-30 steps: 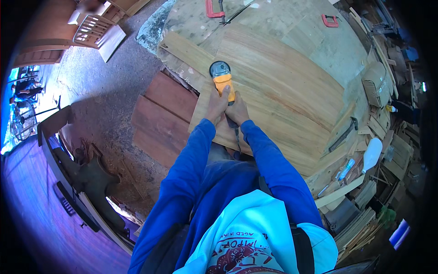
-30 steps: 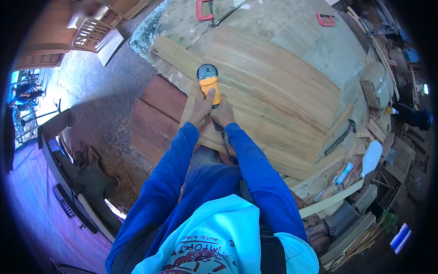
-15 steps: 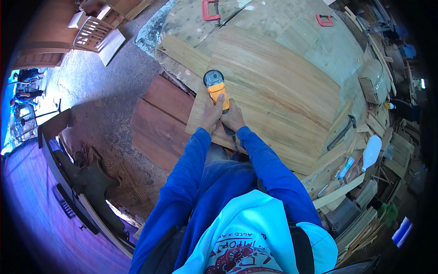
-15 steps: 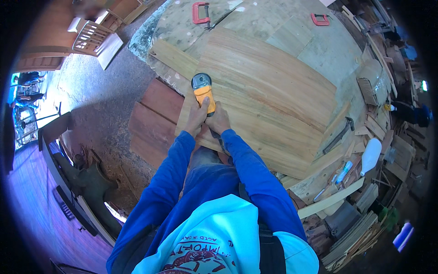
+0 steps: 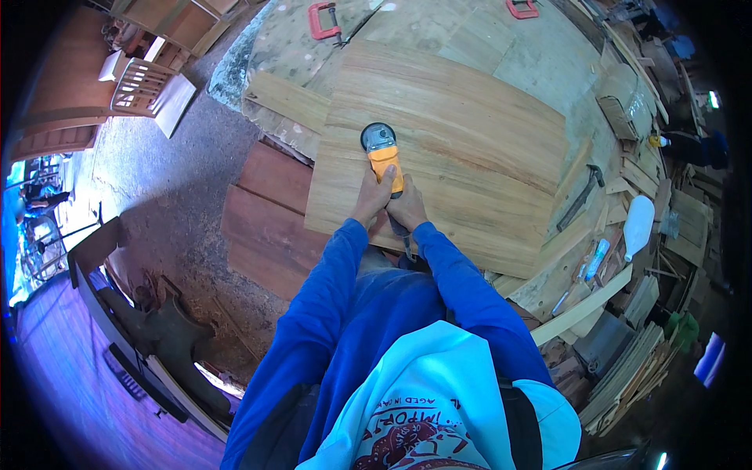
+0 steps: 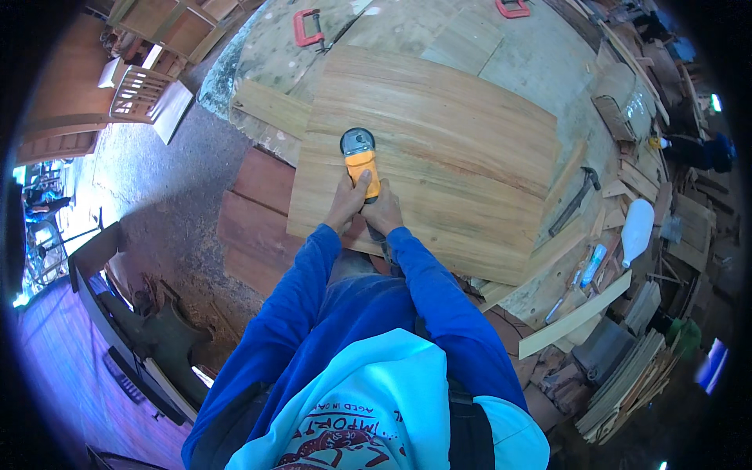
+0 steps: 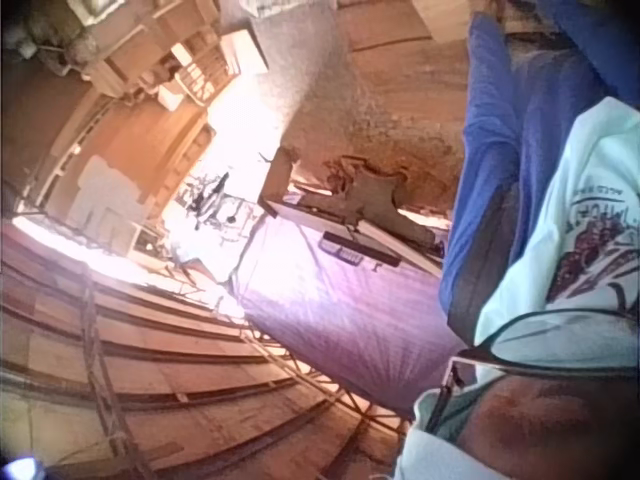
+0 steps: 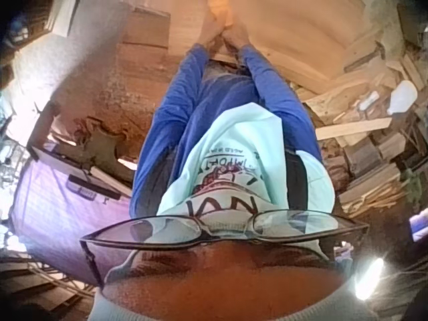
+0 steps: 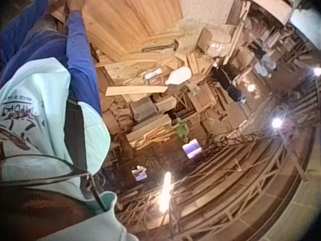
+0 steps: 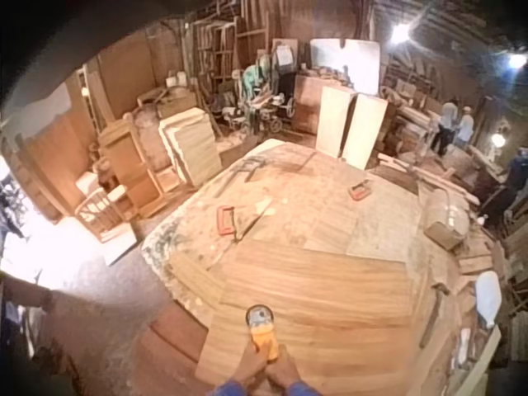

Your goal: Sand the surface and edges of a wooden board using an angle grinder with a sanding disc attachment.

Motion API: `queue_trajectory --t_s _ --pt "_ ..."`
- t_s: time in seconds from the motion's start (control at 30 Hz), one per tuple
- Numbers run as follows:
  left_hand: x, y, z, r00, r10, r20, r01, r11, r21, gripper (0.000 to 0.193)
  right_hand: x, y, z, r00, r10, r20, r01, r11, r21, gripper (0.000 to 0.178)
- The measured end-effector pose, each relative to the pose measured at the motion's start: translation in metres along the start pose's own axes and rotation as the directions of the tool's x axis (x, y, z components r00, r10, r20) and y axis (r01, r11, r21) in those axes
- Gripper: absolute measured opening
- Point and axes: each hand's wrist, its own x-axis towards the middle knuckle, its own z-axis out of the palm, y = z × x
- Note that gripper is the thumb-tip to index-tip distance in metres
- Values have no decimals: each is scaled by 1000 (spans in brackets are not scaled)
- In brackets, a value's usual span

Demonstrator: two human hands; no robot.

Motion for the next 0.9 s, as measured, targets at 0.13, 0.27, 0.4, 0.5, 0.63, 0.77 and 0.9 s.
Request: queue_trajectory --t_s 0.13,0.27,0.4,0.5,0.63,0.77,0.9 --pt "0 -9 18 998 -17 58 14 998 60 47 -6 22 -9 998 2 -67 0 999 40 54" --pt "-11 -5 37 995 -60 74 53 994 93 48 -14 35 -20 994 40 -99 -35 998 52 55" --pt "-18 -7 57 994 -3 110 -7 996 90 52 -25 46 -32 985 71 -155 -57 994 94 49" --pt "-24 -4 76 990 -1 142 -21 989 147 53 -25 70 -40 973 44 -227 -23 995 95 49" --pt "-29 -14 86 985 -17 172 -14 984 180 54 -36 76 -51 970 116 -214 -92 988 120 54" --pt "-26 -16 91 979 6 206 -64 960 272 55 -39 79 -57 973 130 -190 -97 980 174 58" --pt "-32 -9 98 979 -51 197 -13 951 309 57 -40 86 -60 967 96 -237 -57 984 166 59"
